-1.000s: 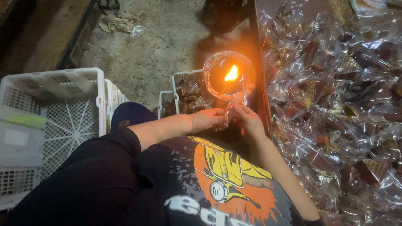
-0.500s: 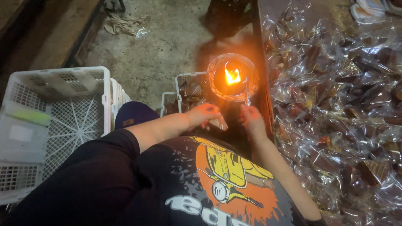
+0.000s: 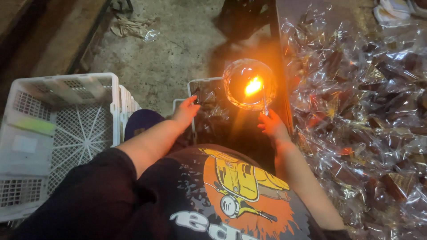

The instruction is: Sealing plastic bags containing food items by folding the tops and passing them over a stationary flame.

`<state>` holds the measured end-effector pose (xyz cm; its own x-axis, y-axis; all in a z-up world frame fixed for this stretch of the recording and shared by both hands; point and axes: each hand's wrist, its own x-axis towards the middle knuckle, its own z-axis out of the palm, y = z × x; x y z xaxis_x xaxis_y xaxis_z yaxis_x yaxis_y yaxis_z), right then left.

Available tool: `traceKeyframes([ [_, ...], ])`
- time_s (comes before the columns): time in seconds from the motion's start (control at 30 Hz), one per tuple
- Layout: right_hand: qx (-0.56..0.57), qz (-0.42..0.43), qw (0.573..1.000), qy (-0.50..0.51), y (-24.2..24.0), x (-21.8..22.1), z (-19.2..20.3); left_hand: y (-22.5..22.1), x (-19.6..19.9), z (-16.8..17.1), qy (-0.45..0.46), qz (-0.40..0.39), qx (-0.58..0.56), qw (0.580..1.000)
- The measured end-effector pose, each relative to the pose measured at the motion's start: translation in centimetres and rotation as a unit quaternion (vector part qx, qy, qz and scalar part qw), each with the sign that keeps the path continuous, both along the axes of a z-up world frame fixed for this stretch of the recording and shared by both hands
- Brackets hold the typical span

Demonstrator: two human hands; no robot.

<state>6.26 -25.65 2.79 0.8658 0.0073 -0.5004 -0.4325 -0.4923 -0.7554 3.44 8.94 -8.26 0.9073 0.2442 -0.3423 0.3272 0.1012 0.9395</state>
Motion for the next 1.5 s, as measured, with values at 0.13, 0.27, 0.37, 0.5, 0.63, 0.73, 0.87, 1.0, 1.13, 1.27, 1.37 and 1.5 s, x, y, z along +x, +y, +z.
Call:
traceKeyframes([
  [0.13,-0.006,-0.025,0.999,-0.021,-0.7,1.6,-3.0,6.9,-3.6,-1.6,-0.007,-0.100,0.293,0.951],
  [0.27,-0.177,0.063,0.980,-0.061,-2.2,3.3,-4.5,8.9,-11.7,6.0,0.072,-0.206,0.525,0.823],
  [0.37,-0.424,0.305,0.834,-0.177,-5.3,9.7,-13.1,10.5,-15.2,1.6,0.216,-0.224,0.549,0.776],
  [0.5,-0.193,0.090,0.970,-0.121,-1.5,4.6,-5.0,10.6,-16.7,3.7,0.218,-0.211,0.507,0.807],
  [0.63,-0.343,0.102,0.855,-0.375,-1.8,2.3,-5.8,10.5,-16.1,1.7,0.220,-0.169,0.526,0.804],
  [0.73,-0.327,0.073,0.859,-0.387,-3.3,2.5,-10.9,10.8,-16.0,0.5,0.210,-0.162,0.540,0.799],
  [0.87,-0.245,-0.003,0.960,-0.135,1.1,0.1,-2.9,11.2,-16.0,-0.9,0.191,-0.157,0.563,0.788],
  [1.0,-0.227,-0.010,0.965,-0.132,0.4,1.7,-5.4,10.8,-16.0,0.2,0.196,-0.165,0.556,0.791],
  [1.13,-0.127,-0.063,0.980,-0.141,1.2,1.5,-4.6,10.8,-15.9,0.4,0.194,-0.162,0.558,0.791],
  [1.27,-0.057,-0.021,0.973,-0.223,1.3,1.5,-2.8,10.5,-15.8,1.4,0.201,-0.163,0.554,0.791],
  [1.37,-0.163,0.080,0.942,-0.281,-0.7,0.8,-4.6,10.4,-15.8,1.9,0.193,-0.161,0.550,0.797],
  [1.5,-0.028,-0.046,0.982,-0.184,0.8,0.7,-2.8,10.5,-15.8,1.7,0.197,-0.162,0.554,0.793],
])
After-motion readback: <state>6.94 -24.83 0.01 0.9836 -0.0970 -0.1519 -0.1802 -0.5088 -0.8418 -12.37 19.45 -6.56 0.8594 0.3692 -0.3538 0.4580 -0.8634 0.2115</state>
